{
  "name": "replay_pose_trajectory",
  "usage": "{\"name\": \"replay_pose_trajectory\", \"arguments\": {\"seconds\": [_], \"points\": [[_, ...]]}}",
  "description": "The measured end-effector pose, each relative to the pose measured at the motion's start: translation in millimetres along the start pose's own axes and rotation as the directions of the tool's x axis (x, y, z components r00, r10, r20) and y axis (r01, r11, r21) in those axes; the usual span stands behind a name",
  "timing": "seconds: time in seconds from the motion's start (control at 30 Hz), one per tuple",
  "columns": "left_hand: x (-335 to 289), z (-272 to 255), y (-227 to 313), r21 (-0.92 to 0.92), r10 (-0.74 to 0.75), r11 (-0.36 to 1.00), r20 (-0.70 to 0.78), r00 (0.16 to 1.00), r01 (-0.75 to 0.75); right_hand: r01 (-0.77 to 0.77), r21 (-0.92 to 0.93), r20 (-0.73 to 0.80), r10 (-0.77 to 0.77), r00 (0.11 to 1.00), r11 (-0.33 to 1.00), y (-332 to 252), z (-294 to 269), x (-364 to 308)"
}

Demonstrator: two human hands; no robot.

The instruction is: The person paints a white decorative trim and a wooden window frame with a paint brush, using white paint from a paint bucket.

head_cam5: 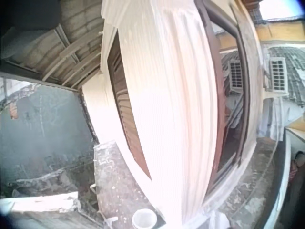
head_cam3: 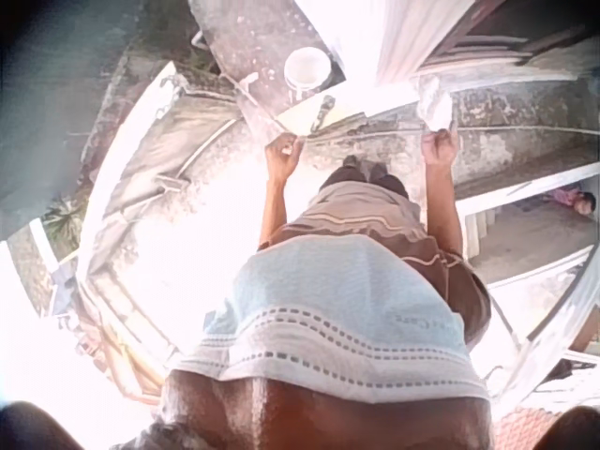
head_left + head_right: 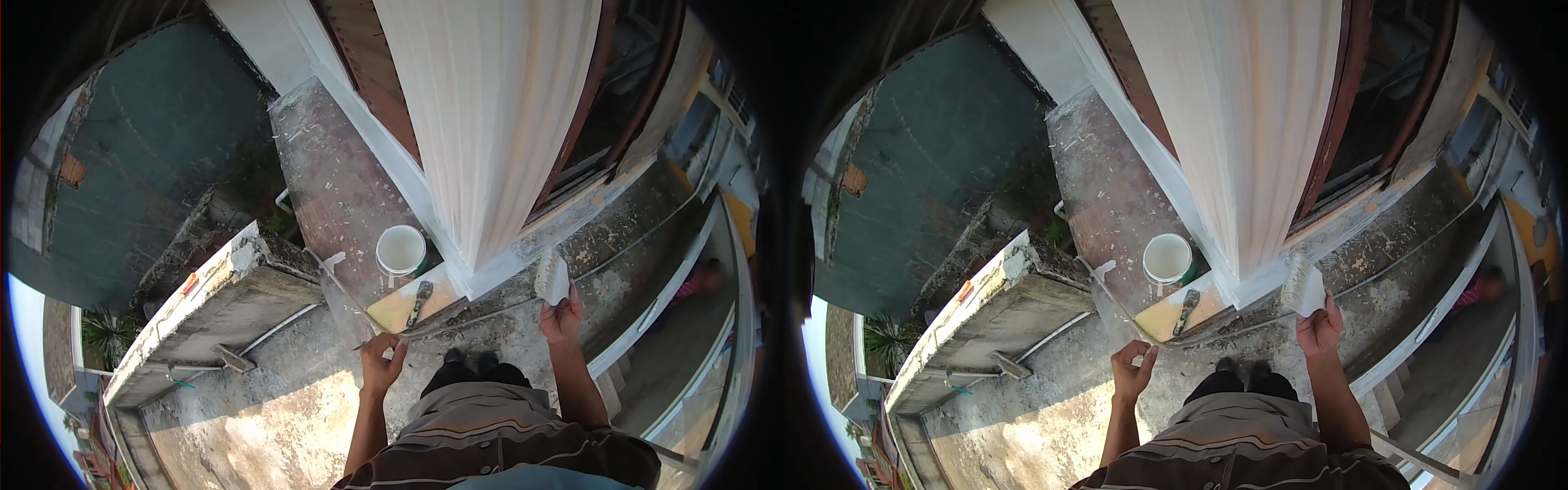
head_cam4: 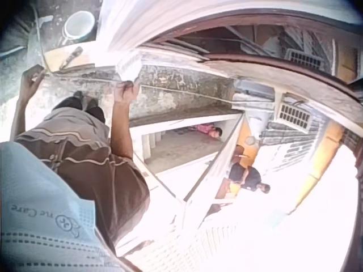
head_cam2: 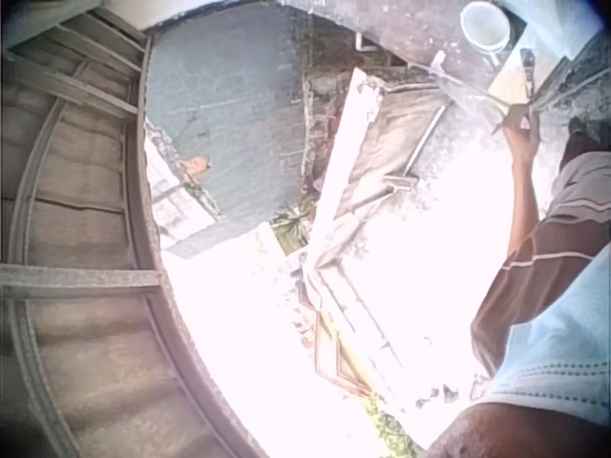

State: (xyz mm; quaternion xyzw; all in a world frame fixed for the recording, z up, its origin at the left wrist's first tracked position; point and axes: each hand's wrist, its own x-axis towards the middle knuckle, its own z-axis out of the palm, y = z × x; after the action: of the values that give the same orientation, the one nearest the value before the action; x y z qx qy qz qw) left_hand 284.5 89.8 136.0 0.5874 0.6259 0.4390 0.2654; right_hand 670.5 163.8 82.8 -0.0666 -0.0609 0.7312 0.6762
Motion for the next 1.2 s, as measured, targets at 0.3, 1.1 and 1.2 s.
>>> {"name": "replay_pose_trajectory", "arguments": {"seconds": [0.3, 1.1, 1.2], "points": [[77.2, 28.5, 76.2, -0.064, 0.194, 0.979, -0.025, 0.981, -0.195, 0.402, 0.02, 0.154, -0.4, 0.903, 0.915, -105.7, 2.3, 0.0], [99.8, 169.6, 226.8, -0.254, 0.393, 0.869, -0.167, 0.904, -0.425, 0.41, -0.17, 0.198, -0.376, 0.905, 0.896, -272.7, 84.7, 143.0], [106.4, 165.7, 223.7, -0.199, 0.35, 0.901, -0.19, 0.917, -0.385, 0.473, -0.213, 0.136, -0.454, 0.881, 0.855, -260.6, 87.4, 140.8]]}}
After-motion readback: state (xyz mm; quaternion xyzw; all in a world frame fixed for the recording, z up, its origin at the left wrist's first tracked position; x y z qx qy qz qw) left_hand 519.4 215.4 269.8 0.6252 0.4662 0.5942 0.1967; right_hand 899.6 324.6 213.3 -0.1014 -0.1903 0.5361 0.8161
